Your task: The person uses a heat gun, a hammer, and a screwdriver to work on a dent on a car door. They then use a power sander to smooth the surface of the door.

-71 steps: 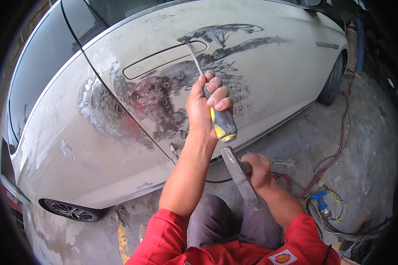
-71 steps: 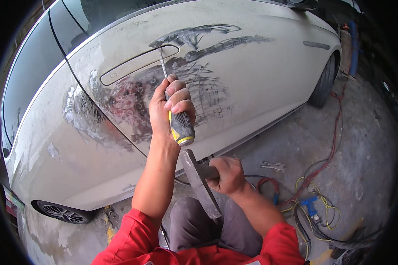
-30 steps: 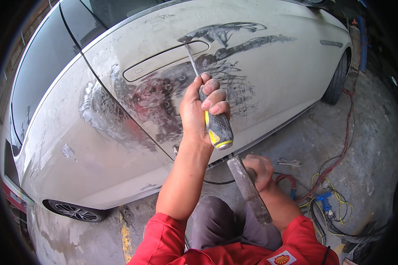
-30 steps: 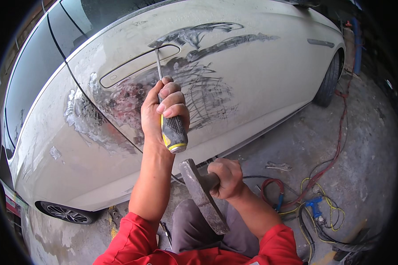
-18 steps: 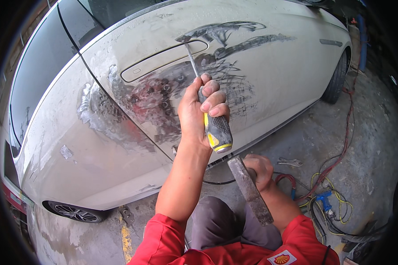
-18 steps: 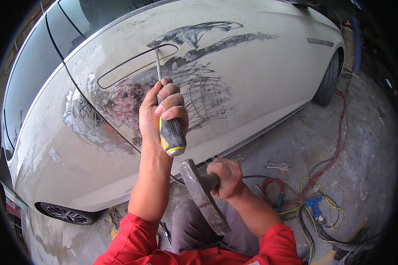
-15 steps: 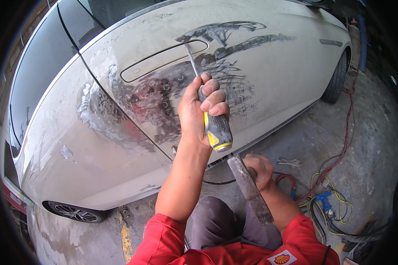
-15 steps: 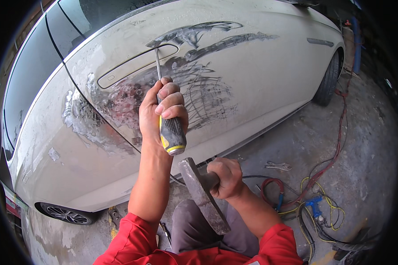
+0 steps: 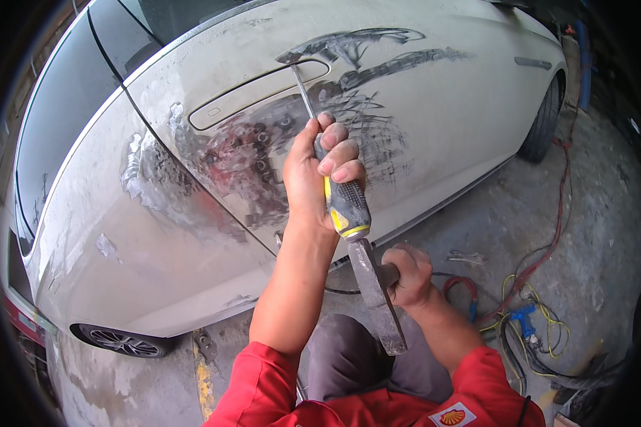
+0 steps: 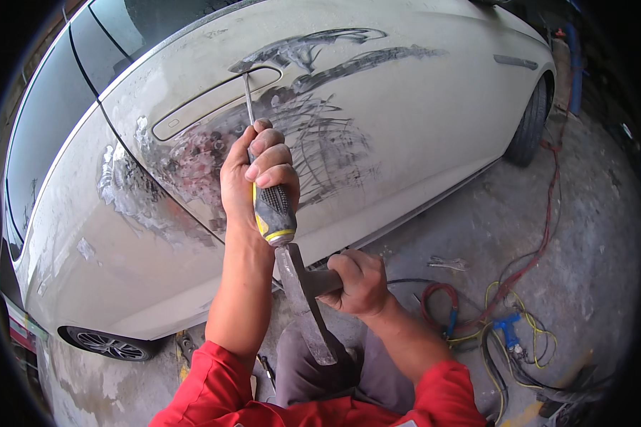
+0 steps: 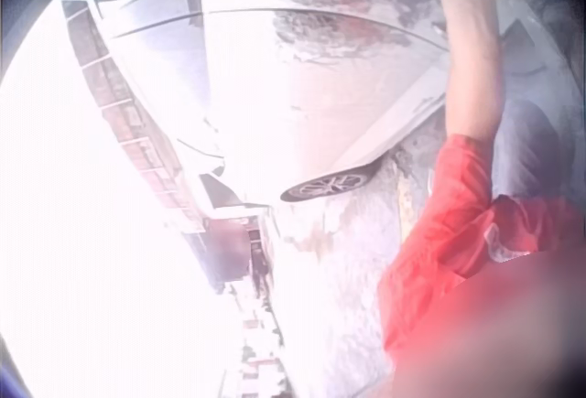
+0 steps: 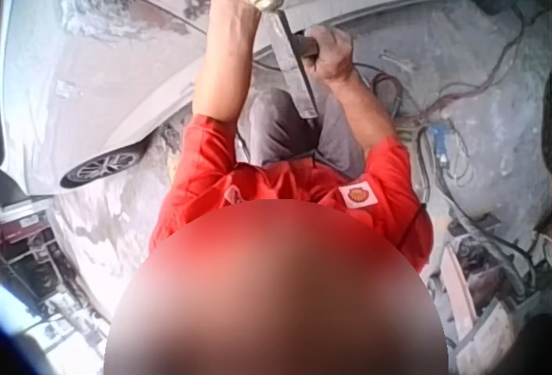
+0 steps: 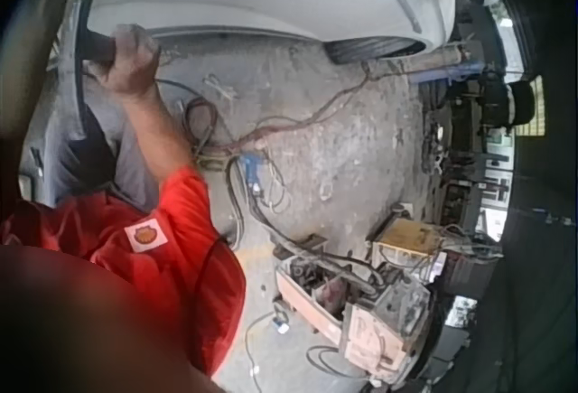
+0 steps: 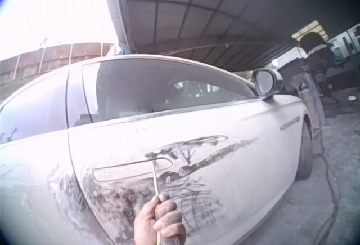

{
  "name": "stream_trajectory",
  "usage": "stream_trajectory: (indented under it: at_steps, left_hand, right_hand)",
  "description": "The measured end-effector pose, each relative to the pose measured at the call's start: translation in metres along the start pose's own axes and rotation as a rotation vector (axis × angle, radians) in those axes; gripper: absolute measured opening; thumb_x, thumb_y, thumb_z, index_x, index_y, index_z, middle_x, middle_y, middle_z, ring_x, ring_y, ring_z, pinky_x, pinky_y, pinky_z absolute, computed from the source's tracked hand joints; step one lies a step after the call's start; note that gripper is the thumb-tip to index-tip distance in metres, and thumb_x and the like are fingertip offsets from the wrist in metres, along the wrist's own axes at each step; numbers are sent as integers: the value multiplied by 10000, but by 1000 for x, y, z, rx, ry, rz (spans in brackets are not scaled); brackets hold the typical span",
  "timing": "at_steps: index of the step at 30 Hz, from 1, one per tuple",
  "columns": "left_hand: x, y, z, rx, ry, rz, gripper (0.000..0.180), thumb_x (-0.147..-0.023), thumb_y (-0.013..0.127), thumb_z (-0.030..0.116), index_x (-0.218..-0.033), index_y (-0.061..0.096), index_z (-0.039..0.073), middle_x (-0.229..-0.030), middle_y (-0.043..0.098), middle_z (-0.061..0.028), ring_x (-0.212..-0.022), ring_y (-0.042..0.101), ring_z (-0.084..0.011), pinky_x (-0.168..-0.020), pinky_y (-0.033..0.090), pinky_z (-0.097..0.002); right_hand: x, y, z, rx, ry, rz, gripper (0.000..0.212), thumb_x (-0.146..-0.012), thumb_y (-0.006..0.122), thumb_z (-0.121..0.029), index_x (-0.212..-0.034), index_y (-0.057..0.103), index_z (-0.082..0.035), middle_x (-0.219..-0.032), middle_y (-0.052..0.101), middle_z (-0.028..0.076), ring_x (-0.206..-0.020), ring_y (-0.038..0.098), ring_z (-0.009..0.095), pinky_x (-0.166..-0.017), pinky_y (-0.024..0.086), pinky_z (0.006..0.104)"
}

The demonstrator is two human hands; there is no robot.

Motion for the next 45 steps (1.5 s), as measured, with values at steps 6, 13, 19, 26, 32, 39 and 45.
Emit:
stream_trajectory:
  at_steps: [6,13,19,26,32,39,45]
  left_hand:
    - [0,3,-11,5,-19,111,152,-1084,468,239,-1026,535,115,-778,482,29,-521,422,-69,-432,388,-236]
    - [-4,8,-9,-1,-14,48,144,-1082,473,230,-1025,535,113,-778,486,33,-531,431,-67,-445,402,-241]
    - [-7,12,-3,42,1,50,147,-1083,469,225,-1029,540,109,-776,482,30,-541,436,-68,-462,409,-237]
    - [-8,13,-2,37,-25,28,148,-1083,468,227,-1031,540,109,-778,480,28,-543,436,-66,-466,406,-236]
    - [-9,7,-2,-19,4,40,155,-1089,451,227,-1029,536,111,-778,476,28,-536,426,-68,-455,404,-237]
    - [-8,7,-6,-18,21,81,166,-1092,443,237,-1029,538,116,-775,472,28,-522,421,-71,-437,395,-241]
    - [-4,17,-11,42,-25,71,158,-1086,462,229,-1016,538,109,-776,479,27,-523,427,-68,-447,401,-235]
  right_hand:
    - [21,-3,-5,-278,-7,162,282,-991,643,-289,-896,533,-47,-619,517,79,-461,530,250,-421,400,362]
    - [11,-13,-1,-191,-11,142,351,-980,662,-365,-893,537,-48,-610,498,66,-456,521,245,-419,392,364]
    - [3,-13,-2,-167,-39,117,376,-973,670,-390,-897,541,-45,-604,491,65,-454,518,246,-420,395,368]
    - [-7,-7,-2,-241,-48,116,410,-953,684,-427,-899,548,-44,-618,496,79,-469,537,270,-437,428,372]
    - [-12,-10,-4,-197,-43,43,352,-948,676,-366,-911,554,-38,-653,520,82,-473,544,263,-444,443,373]
    - [-13,-7,-6,-44,10,-61,254,-868,735,-237,-865,549,-63,-636,537,85,-508,584,273,-487,481,379]
    - [9,-7,-14,-297,-13,80,357,-946,697,-361,-894,542,-44,-630,504,80,-489,546,274,-442,417,374]
Point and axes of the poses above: each hand's wrist, its own x-axis away from the middle knuckle, its own y-axis out of the palm, z = x × y, the point moved 1 cm from there along -x, towards the middle knuckle
